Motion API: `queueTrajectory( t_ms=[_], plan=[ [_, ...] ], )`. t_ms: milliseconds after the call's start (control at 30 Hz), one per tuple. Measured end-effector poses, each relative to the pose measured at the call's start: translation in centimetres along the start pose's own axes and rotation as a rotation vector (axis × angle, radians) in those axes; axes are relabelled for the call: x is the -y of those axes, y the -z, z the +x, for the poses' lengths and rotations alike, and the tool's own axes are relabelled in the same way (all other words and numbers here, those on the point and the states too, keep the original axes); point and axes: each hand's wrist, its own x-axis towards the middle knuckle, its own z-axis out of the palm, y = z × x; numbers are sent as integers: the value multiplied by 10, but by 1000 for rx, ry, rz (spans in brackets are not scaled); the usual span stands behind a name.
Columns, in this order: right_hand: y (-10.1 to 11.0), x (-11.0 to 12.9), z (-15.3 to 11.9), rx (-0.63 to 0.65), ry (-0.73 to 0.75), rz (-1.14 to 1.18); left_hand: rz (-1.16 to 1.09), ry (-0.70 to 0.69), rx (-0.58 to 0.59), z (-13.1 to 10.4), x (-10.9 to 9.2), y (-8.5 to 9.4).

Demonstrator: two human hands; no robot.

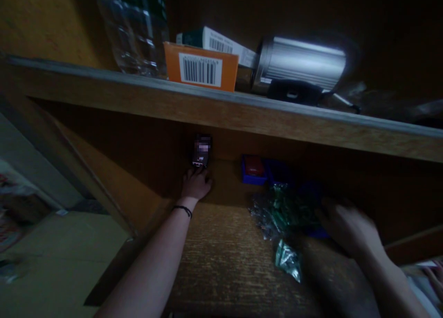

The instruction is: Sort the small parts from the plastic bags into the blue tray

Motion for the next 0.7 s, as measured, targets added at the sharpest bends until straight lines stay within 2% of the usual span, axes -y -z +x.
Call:
queueTrajectory(
  t_ms=[167, 400, 700],
  plan=[
    [9, 4, 4, -18, 108, -97, 7, 0, 1, -1, -1, 2],
    [7, 3, 5, -53, 176, -139, 10, 2, 0, -1, -1, 1],
    [22, 9, 1, -7, 90, -172, 4, 10, 4, -3, -2, 2]
  ],
)
